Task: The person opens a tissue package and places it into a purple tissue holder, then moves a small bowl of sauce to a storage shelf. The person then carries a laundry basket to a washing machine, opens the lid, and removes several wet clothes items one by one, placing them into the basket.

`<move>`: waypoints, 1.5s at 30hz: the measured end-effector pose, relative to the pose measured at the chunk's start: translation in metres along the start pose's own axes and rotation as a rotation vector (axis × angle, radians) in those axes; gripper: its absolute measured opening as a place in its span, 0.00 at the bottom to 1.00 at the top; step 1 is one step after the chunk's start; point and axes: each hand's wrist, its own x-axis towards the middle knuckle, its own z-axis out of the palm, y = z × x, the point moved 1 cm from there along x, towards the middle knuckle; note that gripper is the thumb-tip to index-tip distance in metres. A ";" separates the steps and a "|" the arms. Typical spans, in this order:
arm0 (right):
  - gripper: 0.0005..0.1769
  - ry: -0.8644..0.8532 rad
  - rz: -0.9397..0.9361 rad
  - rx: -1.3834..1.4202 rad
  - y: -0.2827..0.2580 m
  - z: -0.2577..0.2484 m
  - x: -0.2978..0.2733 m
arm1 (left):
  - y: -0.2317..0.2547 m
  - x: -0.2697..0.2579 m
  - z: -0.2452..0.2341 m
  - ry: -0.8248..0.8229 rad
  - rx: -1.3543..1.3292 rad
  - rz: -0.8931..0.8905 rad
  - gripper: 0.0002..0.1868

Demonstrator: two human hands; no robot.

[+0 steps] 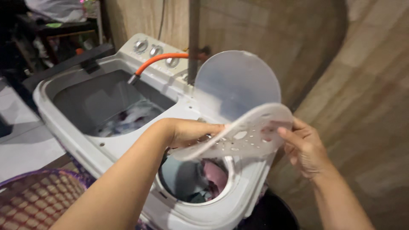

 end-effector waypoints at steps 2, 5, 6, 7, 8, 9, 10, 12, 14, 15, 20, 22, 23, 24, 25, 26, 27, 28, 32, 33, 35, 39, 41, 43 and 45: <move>0.20 0.145 -0.025 -0.023 -0.002 -0.021 -0.002 | 0.014 0.007 0.004 -0.087 -0.006 0.092 0.39; 0.18 0.270 -0.174 -0.017 -0.010 -0.058 -0.009 | 0.025 0.013 0.002 -0.066 -0.080 0.138 0.40; 0.17 0.300 -0.241 -0.011 -0.016 -0.074 -0.014 | 0.026 0.017 0.001 -0.039 -0.116 0.137 0.40; 0.15 0.245 -0.292 0.037 -0.024 -0.088 -0.020 | 0.026 0.022 -0.001 0.007 -0.094 0.122 0.40; 0.14 0.189 -0.340 0.083 -0.032 -0.103 -0.028 | 0.022 0.026 -0.001 0.053 -0.075 0.107 0.40; 0.13 0.132 -0.388 0.128 -0.035 -0.113 -0.032 | 0.017 0.032 -0.002 0.100 -0.056 0.092 0.40; 0.15 0.185 -0.399 0.266 -0.039 -0.125 -0.037 | 0.011 0.038 -0.003 0.135 -0.044 0.058 0.40; 0.20 0.287 -0.416 0.545 -0.051 -0.149 -0.050 | -0.008 0.046 -0.007 0.208 -0.024 -0.012 0.40; 0.23 0.384 -0.481 0.628 -0.049 -0.168 -0.044 | -0.031 0.050 -0.011 0.217 -0.009 -0.052 0.39; 0.22 0.400 -0.511 0.606 -0.048 -0.177 -0.035 | -0.042 0.050 -0.014 0.222 -0.003 -0.074 0.39; 0.22 0.381 -0.568 0.489 -0.025 -0.227 0.030 | -0.088 0.043 -0.024 0.340 0.149 -0.214 0.38; 0.21 0.352 -0.541 0.465 -0.013 -0.239 0.067 | -0.104 0.041 -0.028 0.423 0.186 -0.255 0.36; 0.21 0.338 -0.512 0.460 -0.003 -0.239 0.089 | -0.112 0.040 -0.031 0.464 0.192 -0.276 0.34; 0.22 0.352 -0.464 0.471 0.008 -0.235 0.115 | -0.121 0.039 -0.033 0.507 0.197 -0.297 0.33; 0.22 0.365 -0.416 0.481 0.016 -0.231 0.139 | -0.130 0.036 -0.035 0.515 0.157 -0.202 0.29; 0.20 0.289 -0.414 0.505 0.024 -0.222 0.165 | -0.141 0.033 -0.037 0.526 0.117 -0.105 0.27; 0.18 0.213 -0.411 0.530 0.032 -0.213 0.186 | -0.149 0.032 -0.040 0.538 0.078 -0.009 0.24; 0.18 0.216 -0.291 0.431 0.039 -0.207 0.201 | -0.156 0.030 -0.042 0.584 0.078 0.040 0.21; 0.14 0.153 0.136 0.191 0.075 -0.179 0.229 | -0.171 0.013 -0.044 0.716 0.170 0.163 0.13; 0.13 0.124 0.232 0.171 0.079 -0.174 0.232 | -0.173 0.006 -0.042 0.738 0.213 0.173 0.12; 0.14 -0.029 0.262 0.127 0.081 -0.168 0.232 | -0.174 -0.008 -0.035 0.827 0.246 0.214 0.11; 0.16 0.238 0.179 0.137 0.081 -0.158 0.213 | -0.165 -0.023 -0.019 1.005 0.251 0.262 0.08; 0.22 0.363 0.075 0.227 0.089 -0.149 0.190 | -0.162 -0.027 -0.014 1.032 0.228 0.287 0.07; 0.23 0.510 0.022 0.224 0.097 -0.134 0.164 | -0.160 -0.029 -0.011 1.046 0.210 0.318 0.07; 0.19 0.672 0.025 0.129 0.103 -0.115 0.138 | -0.159 -0.031 -0.009 1.054 0.199 0.349 0.07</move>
